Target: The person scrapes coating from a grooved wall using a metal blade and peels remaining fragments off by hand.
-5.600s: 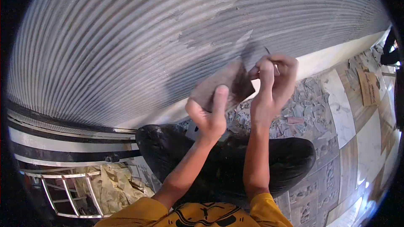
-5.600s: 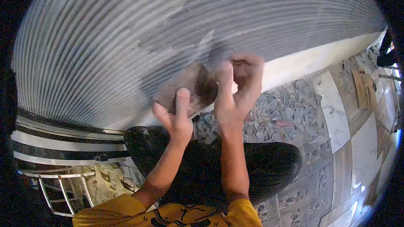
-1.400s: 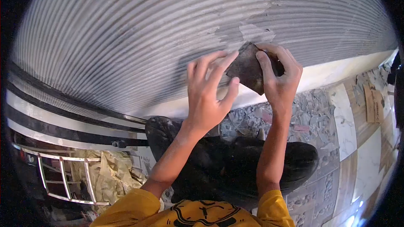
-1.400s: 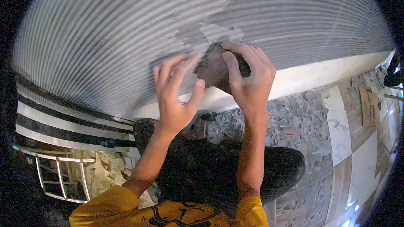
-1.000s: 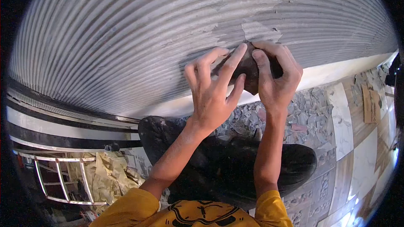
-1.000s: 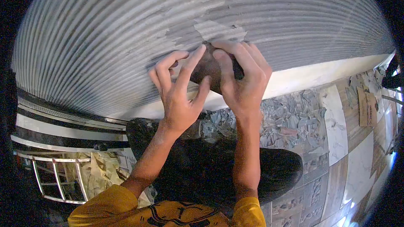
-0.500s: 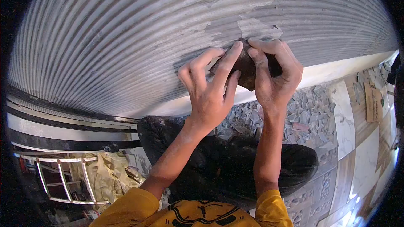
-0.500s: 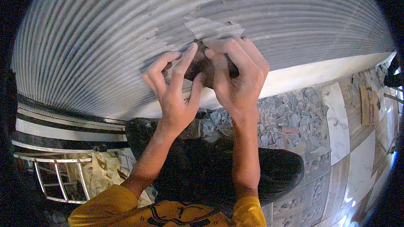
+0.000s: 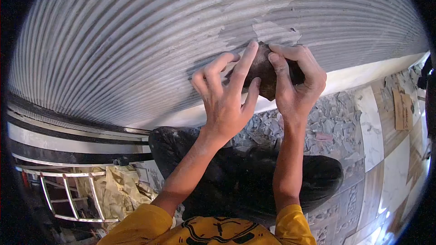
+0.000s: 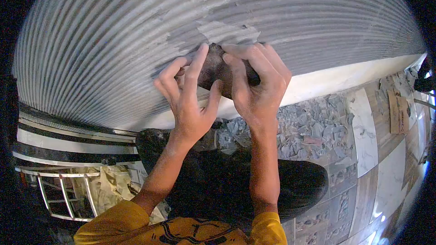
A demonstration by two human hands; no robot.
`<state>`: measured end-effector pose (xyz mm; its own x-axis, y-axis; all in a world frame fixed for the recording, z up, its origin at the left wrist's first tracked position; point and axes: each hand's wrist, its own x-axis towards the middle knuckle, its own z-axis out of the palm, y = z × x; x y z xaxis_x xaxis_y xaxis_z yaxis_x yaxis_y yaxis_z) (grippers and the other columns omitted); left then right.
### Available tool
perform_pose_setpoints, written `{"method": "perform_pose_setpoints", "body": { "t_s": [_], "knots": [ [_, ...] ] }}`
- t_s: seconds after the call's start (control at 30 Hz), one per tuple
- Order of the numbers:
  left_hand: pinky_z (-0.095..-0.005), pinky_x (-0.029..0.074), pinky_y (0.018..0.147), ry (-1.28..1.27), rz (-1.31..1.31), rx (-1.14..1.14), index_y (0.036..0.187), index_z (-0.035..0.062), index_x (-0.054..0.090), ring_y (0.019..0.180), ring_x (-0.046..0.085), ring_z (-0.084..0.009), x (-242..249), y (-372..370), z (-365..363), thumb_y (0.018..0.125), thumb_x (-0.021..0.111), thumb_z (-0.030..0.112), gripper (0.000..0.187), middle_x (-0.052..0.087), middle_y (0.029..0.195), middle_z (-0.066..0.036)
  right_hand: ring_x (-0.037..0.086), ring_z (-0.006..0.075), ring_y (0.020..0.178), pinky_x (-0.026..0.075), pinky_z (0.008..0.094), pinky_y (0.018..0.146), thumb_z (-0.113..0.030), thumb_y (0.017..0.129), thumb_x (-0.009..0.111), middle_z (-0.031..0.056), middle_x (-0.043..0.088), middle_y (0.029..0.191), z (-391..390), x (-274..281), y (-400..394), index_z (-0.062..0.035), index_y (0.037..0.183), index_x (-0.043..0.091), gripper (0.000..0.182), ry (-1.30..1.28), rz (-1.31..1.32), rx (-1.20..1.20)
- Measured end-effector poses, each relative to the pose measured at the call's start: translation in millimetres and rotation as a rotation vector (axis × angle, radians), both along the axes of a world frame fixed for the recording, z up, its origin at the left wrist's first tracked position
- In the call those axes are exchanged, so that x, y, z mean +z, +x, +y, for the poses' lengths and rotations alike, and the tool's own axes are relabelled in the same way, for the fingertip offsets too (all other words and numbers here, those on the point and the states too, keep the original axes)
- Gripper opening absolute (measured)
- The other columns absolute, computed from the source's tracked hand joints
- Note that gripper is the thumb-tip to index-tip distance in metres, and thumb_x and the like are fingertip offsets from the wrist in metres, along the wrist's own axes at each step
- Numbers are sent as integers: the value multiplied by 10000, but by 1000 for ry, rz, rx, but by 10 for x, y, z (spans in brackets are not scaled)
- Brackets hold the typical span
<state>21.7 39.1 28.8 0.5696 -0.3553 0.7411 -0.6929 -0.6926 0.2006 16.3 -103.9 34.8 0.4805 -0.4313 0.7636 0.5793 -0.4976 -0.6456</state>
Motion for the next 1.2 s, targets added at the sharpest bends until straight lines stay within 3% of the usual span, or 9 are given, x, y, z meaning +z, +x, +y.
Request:
{"method": "perform_pose_setpoints", "body": {
  "t_s": [0.1,0.53,0.6,0.7,1.0,1.2],
  "knots": [
    [-392,264,926,-5,4,22,1433,201,489,1046,326,-249,7,-12,-13,797,713,171,675,453,1185,-66,580,147,688,445,246,665,59,767,700,86,642,742,-1,29,-45,19,891,708,130,-19,55,6],
    [-393,282,917,-26,-6,25,1403,210,530,1030,334,-254,15,-4,-36,782,686,162,642,459,1167,-62,589,135,709,447,239,675,52,783,685,84,655,751,33,48,-11,19,893,711,118,16,37,20],
    [-391,282,911,-10,-34,29,1412,197,517,1023,338,-255,19,-13,-36,785,679,155,649,461,1170,-67,578,215,636,454,306,611,42,750,684,99,674,743,39,26,17,-14,854,712,122,38,-10,11],
    [-390,285,905,-19,17,12,1420,174,499,1020,343,-256,29,-16,-21,781,677,146,664,464,1183,-76,561,218,612,433,310,585,36,734,687,87,669,727,35,89,14,-29,846,715,132,-73,-31,0],
    [-395,286,893,-209,-89,-211,1392,156,500,1058,375,-266,-134,91,30,738,709,150,686,471,1187,-108,581,213,626,438,287,591,27,736,680,89,677,738,27,-31,-116,-38,830,719,121,56,-72,49],
    [-390,274,863,-128,-30,-45,1408,134,492,987,354,-255,30,-3,-55,721,731,185,729,451,1139,-114,614,236,664,478,316,647,10,766,678,112,696,784,42,120,-77,-19,848,713,94,76,64,8]
  ]
}}
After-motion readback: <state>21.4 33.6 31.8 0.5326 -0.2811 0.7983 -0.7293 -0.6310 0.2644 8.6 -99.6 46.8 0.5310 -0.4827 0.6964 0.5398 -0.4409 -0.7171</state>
